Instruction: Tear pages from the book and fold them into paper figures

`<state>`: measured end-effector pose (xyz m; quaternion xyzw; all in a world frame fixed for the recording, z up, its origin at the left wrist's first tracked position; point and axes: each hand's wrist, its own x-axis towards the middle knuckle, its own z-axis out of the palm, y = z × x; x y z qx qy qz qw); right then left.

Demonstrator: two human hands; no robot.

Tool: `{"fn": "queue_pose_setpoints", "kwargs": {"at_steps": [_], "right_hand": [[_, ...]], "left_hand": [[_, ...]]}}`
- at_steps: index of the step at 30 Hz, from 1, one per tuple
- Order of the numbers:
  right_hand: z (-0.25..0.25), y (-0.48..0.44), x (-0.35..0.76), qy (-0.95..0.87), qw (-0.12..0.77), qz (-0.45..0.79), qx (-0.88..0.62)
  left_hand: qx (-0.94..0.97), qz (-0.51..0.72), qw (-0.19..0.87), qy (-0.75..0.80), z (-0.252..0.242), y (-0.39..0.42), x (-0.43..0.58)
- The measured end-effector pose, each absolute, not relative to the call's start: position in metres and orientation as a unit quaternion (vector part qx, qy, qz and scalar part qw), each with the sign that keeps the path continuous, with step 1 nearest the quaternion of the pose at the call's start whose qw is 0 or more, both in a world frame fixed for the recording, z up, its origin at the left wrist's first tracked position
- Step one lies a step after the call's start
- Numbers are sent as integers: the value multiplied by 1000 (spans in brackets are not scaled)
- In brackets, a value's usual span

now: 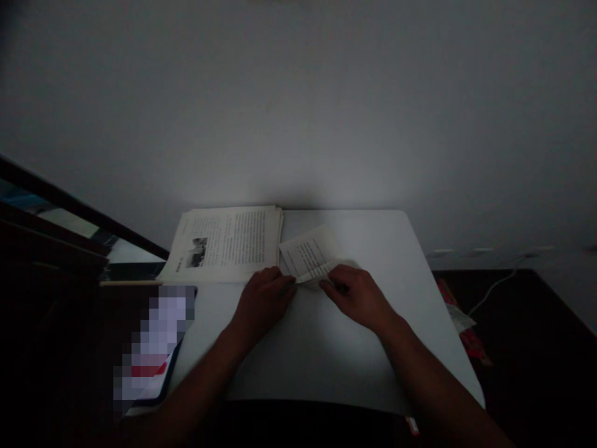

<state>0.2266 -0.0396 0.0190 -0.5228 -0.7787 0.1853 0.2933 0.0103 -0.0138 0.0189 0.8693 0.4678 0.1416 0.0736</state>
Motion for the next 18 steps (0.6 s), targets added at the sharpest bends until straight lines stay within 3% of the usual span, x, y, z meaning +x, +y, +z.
{"fn": "queue_pose_setpoints", "kwargs": {"at_steps": [6,18], "right_hand": [[17,-37,224,-754,285,141,-574],[13,-33,218,-724,160,65,-668]], "left_hand": [[858,151,56,487,16,-11,17],[834,161,3,527,11,-15,30]]}}
